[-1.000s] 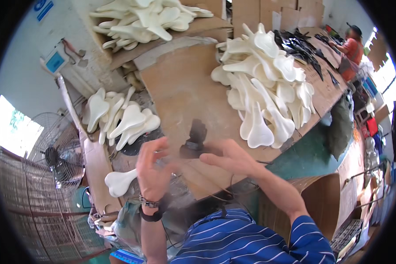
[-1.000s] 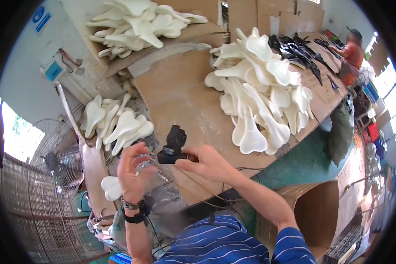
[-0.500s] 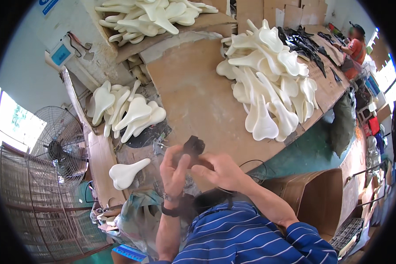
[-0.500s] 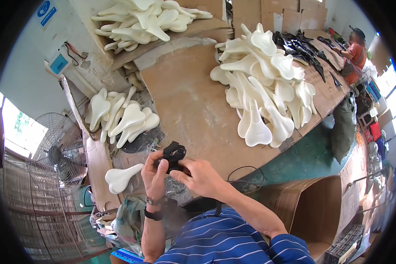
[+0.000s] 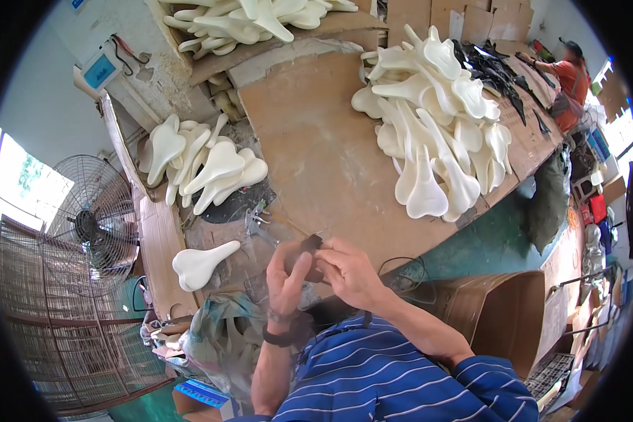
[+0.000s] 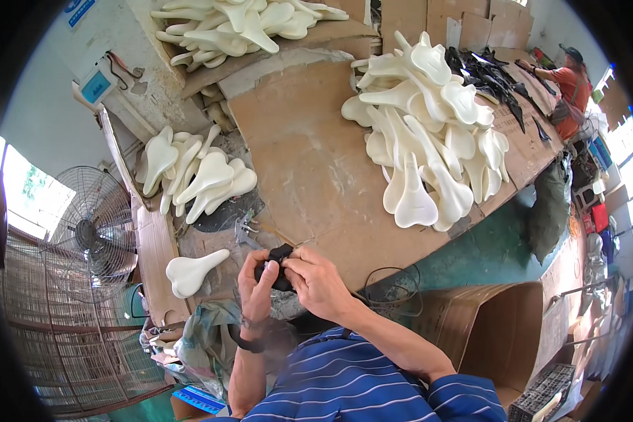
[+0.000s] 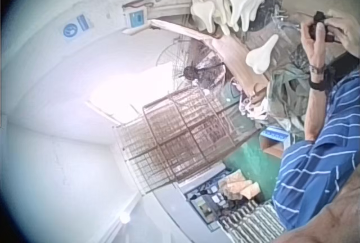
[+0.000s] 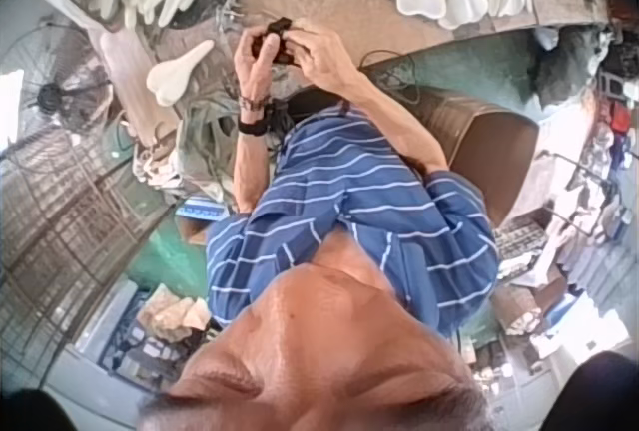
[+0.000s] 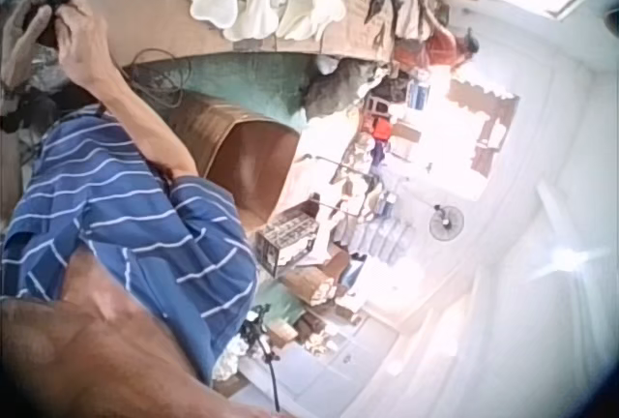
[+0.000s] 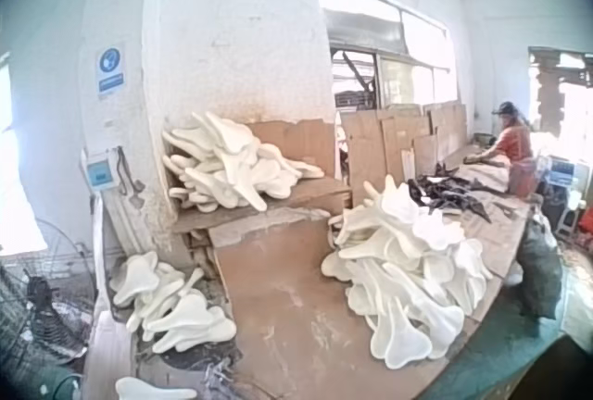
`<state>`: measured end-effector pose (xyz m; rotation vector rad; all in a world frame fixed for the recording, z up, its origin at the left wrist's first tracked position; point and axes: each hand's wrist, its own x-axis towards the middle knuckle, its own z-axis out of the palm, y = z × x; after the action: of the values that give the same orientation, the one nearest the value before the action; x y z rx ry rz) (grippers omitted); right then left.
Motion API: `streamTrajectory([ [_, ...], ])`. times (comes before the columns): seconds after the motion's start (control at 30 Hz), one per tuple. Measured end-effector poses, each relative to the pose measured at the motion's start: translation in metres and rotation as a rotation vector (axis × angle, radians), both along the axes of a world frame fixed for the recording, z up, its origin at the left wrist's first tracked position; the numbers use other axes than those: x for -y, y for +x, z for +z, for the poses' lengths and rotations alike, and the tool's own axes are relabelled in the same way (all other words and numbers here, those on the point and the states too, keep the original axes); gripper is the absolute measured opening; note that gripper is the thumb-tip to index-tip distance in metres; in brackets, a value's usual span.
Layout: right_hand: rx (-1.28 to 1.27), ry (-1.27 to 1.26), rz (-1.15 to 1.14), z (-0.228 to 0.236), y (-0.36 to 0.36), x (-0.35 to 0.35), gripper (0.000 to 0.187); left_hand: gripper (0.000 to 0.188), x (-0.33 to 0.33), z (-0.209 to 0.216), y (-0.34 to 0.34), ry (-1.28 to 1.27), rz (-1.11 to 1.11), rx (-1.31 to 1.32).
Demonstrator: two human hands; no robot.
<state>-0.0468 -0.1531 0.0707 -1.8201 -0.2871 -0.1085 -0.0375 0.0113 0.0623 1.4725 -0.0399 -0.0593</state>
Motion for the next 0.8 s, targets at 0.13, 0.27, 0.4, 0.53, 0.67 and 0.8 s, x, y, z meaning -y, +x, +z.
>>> streamTrajectory([
  [0.13,0.134,0.085,-0.008,-0.007,0.001,-0.006,0.028,0.022,0.005,0.016,0.0,0.108,0.044,0.08],
  [0.27,-0.06,0.316,0.163,-0.019,0.0,-0.009,0.044,0.023,0.002,0.027,0.004,0.275,0.101,0.128],
  [0.4,0.033,0.001,0.383,-0.03,0.014,0.005,0.051,0.03,-0.003,0.022,0.004,0.459,0.162,0.237],
  [0.53,-0.043,-0.078,0.429,-0.058,0.018,-0.012,0.045,0.028,-0.016,-0.009,-0.004,0.647,0.183,0.382],
  [0.67,-0.463,0.613,0.553,-0.06,0.014,-0.03,0.059,0.035,-0.023,-0.002,-0.024,0.411,0.28,0.307],
  [0.8,-0.246,0.63,0.475,-0.068,0.014,-0.044,0.056,0.033,-0.014,0.007,-0.031,0.437,0.236,0.347],
])
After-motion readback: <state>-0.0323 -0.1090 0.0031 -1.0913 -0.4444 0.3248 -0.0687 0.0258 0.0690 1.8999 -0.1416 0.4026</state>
